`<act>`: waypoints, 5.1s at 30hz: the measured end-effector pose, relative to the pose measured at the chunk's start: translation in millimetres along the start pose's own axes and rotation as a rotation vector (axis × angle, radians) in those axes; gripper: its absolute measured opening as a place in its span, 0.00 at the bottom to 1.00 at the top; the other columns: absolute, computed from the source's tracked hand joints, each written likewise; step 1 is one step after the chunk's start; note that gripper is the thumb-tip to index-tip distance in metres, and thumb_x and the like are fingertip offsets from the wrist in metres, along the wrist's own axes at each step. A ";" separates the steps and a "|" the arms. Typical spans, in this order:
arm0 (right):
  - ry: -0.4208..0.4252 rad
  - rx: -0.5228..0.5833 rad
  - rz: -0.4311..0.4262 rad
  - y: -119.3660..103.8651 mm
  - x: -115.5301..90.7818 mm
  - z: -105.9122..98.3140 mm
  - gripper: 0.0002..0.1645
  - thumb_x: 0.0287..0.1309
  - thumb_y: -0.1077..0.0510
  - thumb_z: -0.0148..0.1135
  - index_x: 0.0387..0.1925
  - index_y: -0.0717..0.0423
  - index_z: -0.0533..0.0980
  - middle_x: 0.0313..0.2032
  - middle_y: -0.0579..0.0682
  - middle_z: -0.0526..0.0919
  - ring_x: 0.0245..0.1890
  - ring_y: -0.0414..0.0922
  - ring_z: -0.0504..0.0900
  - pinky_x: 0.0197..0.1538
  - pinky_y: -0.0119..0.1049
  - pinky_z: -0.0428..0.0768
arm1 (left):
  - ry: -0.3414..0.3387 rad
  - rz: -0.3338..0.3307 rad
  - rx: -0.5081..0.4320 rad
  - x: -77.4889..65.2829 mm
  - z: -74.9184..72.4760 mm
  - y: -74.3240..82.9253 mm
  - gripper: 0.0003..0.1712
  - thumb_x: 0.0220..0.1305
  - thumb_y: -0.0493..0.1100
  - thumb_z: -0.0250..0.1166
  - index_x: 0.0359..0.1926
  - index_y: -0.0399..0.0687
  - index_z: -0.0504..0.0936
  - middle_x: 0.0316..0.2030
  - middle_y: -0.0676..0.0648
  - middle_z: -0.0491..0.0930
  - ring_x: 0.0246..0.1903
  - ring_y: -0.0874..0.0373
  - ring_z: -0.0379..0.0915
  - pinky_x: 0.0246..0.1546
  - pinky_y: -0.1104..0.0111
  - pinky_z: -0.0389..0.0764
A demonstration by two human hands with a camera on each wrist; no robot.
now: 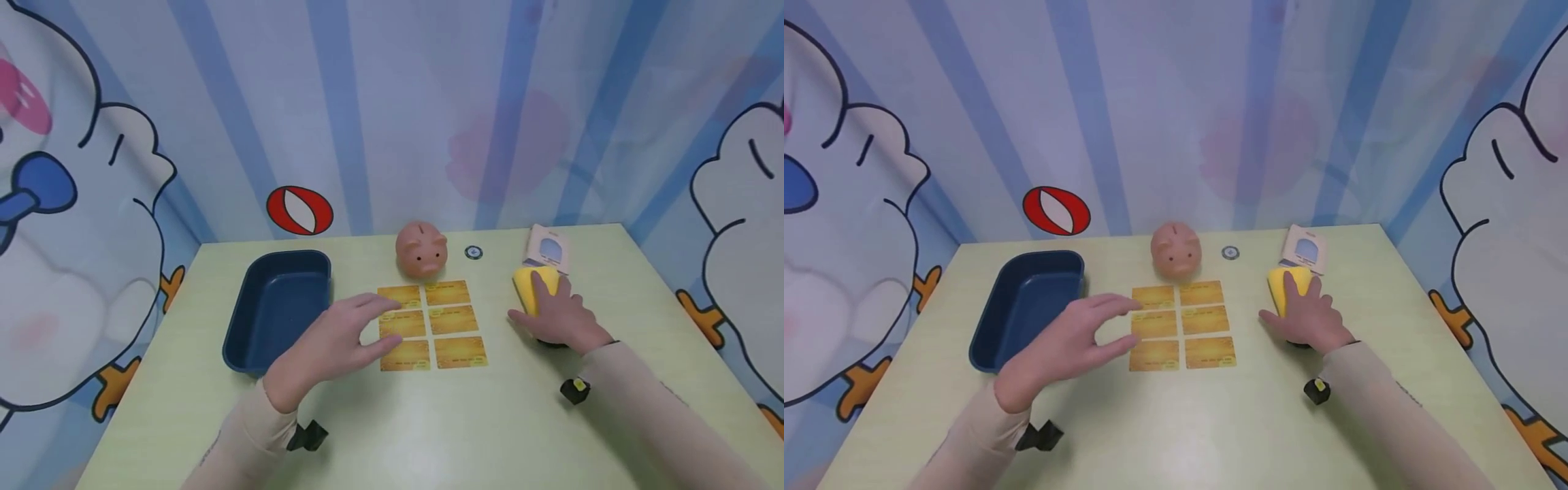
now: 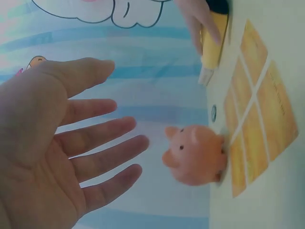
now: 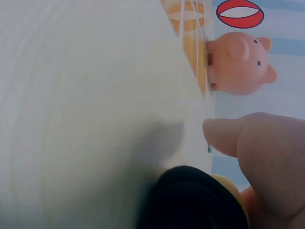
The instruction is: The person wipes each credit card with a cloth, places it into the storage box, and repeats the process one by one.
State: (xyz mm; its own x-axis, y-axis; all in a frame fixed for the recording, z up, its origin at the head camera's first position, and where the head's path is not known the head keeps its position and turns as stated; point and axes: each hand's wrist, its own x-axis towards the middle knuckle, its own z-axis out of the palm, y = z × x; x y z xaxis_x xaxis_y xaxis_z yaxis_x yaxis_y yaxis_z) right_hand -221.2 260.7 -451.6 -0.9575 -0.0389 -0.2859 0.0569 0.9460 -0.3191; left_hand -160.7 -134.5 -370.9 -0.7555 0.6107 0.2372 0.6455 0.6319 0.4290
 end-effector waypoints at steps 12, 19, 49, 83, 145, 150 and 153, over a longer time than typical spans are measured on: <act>0.115 -0.009 0.005 3.3 7.9 14.1 0.55 0.69 0.35 0.60 0.82 0.55 0.46 0.65 0.84 0.52 0.57 0.80 0.61 0.42 0.70 0.75 | -0.216 -0.005 -0.100 -2.5 52.2 -4.0 0.21 0.72 0.48 0.69 0.60 0.44 0.85 0.53 0.46 0.88 0.48 0.53 0.85 0.49 0.62 0.86; 0.076 -0.011 -0.016 9.0 10.0 5.4 0.49 0.69 0.45 0.60 0.80 0.55 0.49 0.60 0.81 0.57 0.53 0.76 0.64 0.39 0.66 0.76 | -0.164 -0.069 0.026 -4.2 74.1 -7.6 0.20 0.70 0.49 0.71 0.58 0.46 0.86 0.51 0.48 0.88 0.48 0.55 0.83 0.48 0.61 0.86; 0.097 0.026 0.029 7.6 16.6 4.2 0.47 0.68 0.50 0.59 0.79 0.58 0.48 0.52 0.79 0.64 0.50 0.74 0.64 0.42 0.66 0.75 | -0.013 -0.057 0.294 -14.4 95.4 -21.9 0.15 0.60 0.36 0.77 0.46 0.49 0.84 0.38 0.48 0.84 0.30 0.50 0.75 0.24 0.62 0.78; 0.173 0.080 0.004 15.0 21.2 6.9 0.45 0.64 0.54 0.61 0.78 0.51 0.55 0.52 0.76 0.69 0.42 0.67 0.73 0.32 0.54 0.76 | -0.163 -0.330 0.021 -10.8 93.1 -26.0 0.33 0.57 0.39 0.80 0.63 0.40 0.79 0.53 0.42 0.78 0.47 0.47 0.69 0.46 0.58 0.78; 0.464 0.140 -0.588 -76.3 -28.1 -6.0 0.40 0.63 0.60 0.68 0.74 0.46 0.66 0.54 0.66 0.71 0.34 0.51 0.74 0.30 0.40 0.74 | 0.131 -0.416 -0.893 30.4 86.2 -25.2 0.32 0.69 0.28 0.64 0.73 0.39 0.72 0.29 0.49 0.73 0.34 0.56 0.75 0.38 0.69 0.83; 0.438 0.116 -0.641 -93.7 -31.7 -1.1 0.41 0.61 0.60 0.72 0.74 0.44 0.68 0.56 0.64 0.71 0.38 0.51 0.76 0.34 0.42 0.79 | 0.121 -0.419 -0.986 39.3 88.9 -22.4 0.34 0.69 0.26 0.61 0.75 0.38 0.69 0.49 0.37 0.87 0.45 0.37 0.86 0.46 0.62 0.89; 0.421 0.099 -0.669 -102.6 -34.5 1.8 0.42 0.60 0.61 0.72 0.74 0.43 0.68 0.56 0.63 0.71 0.39 0.51 0.77 0.36 0.43 0.81 | 0.105 -0.417 -1.027 43.0 90.0 -20.4 0.35 0.69 0.26 0.61 0.75 0.39 0.69 0.51 0.33 0.86 0.48 0.32 0.85 0.47 0.60 0.89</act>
State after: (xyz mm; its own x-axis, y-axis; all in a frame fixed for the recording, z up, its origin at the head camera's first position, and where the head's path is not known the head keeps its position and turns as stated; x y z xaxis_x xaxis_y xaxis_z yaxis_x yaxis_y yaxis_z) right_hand -193.5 164.4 -410.6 -0.8228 -0.4448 0.3538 -0.5617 0.7314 -0.3868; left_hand -196.3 -78.3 -447.9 -0.9286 0.3688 -0.0416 -0.0237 0.0530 0.9983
